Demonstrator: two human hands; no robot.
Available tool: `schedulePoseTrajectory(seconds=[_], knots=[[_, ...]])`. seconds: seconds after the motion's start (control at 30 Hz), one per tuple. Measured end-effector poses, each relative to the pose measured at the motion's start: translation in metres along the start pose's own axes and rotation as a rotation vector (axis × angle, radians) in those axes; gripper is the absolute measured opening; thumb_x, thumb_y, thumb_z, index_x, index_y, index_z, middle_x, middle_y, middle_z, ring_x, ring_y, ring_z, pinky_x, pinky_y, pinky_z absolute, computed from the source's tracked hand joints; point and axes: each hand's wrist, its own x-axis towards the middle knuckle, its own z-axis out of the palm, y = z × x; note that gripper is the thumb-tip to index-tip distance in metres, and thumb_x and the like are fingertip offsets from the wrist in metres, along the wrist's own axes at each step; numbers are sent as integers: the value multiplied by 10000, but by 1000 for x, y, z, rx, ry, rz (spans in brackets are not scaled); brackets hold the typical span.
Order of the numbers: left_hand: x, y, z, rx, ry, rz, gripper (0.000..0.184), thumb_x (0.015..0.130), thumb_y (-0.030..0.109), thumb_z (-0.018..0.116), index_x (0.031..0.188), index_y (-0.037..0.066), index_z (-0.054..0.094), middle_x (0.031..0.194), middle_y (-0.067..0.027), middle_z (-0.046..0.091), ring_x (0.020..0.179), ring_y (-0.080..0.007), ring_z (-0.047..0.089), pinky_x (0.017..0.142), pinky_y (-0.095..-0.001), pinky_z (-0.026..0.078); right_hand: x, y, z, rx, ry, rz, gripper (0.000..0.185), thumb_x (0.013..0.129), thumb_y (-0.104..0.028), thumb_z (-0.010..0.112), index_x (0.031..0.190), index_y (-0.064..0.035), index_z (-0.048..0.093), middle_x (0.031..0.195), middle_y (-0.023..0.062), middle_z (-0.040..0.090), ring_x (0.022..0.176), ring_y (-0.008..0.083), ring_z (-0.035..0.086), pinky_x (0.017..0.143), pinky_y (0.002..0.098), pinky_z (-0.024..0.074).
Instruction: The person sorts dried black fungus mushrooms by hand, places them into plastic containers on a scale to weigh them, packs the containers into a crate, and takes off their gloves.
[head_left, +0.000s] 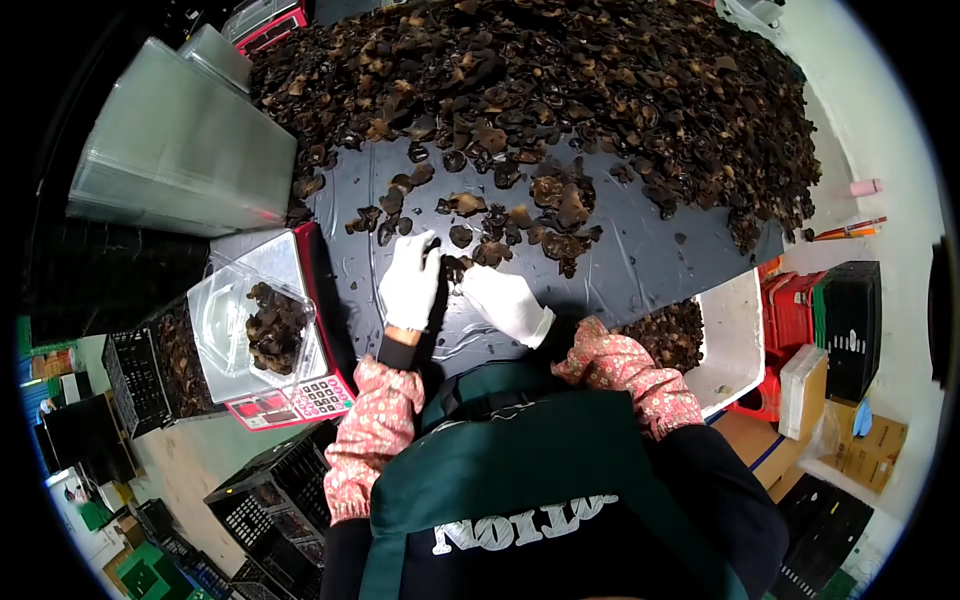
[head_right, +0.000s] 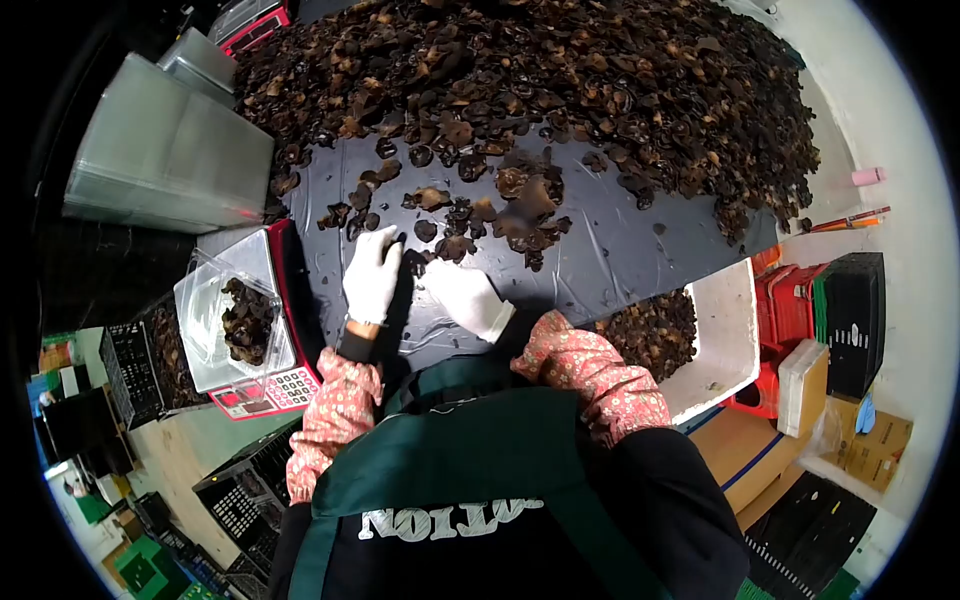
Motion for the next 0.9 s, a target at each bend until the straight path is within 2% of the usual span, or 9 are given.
schedulePoseTrajectory(seconds=[0.2,0.37,0.43,0.5,0.57,0.63,0.77,0.8,0.9], knots=[[24,13,27,104,-270,47,295,834,229,678,1098,133,588,1029,-109,536,813,-325,628,657,-426,518,-19,-3,-30,51,-35,241,223,823,-48,667,1036,-81,725,1058,77,690,934,248,675,818,321,551],[13,10,22,68,-131,-63,183,826,179,636,921,93,506,979,-119,534,792,-356,615,645,-430,499,19,44,-44,21,341,150,376,831,-112,715,1201,-81,657,1191,132,624,1068,273,627,916,315,508],[9,1,16,-37,-69,-123,189,829,176,638,916,84,498,865,-128,549,736,-355,592,622,-404,479,36,58,-40,-207,228,188,530,851,-328,710,1334,-167,561,1162,133,608,1001,280,643,820,330,537],[3,-7,10,-383,-48,-261,170,880,177,652,941,85,521,683,-91,532,579,-205,529,558,-335,437,52,61,-38,-286,-170,382,538,837,-384,709,1305,-159,568,1059,116,608,899,289,653,725,360,545],[-4,-11,-3,-872,-127,-439,142,929,182,632,943,81,533,708,-32,571,550,-106,515,513,-261,408,59,68,-21,-294,-175,307,398,852,-389,682,1156,-136,640,944,99,594,795,287,650,672,378,531],[-13,-8,-17,-1140,-136,-543,179,935,170,587,1063,65,521,895,-100,678,567,-119,571,459,-227,406,64,59,-17,-180,-293,403,318,872,-344,661,1111,-134,657,916,80,590,799,284,648,671,394,521],[-34,-11,-23,-1359,-114,-632,205,923,155,565,1099,62,517,979,-133,663,592,-149,580,464,-239,434,45,53,-33,258,-67,578,309,856,-342,646,1077,-130,687,990,94,659,845,278,659,782,371,515],[-40,-13,-22,-1446,-135,-615,231,897,118,556,1117,58,514,1008,-144,652,589,-159,574,465,-242,442,40,55,-35,388,-62,605,271,910,-254,637,1100,-67,686,958,46,689,819,145,655,779,271,502],[-43,-18,-17,-1572,-184,-577,362,829,48,526,1190,56,508,1090,-170,616,571,-183,550,464,-244,456,23,54,-48,586,-43,843,229,951,-198,603,1097,-42,686,850,-21,635,665,52,524,599,213,447]])
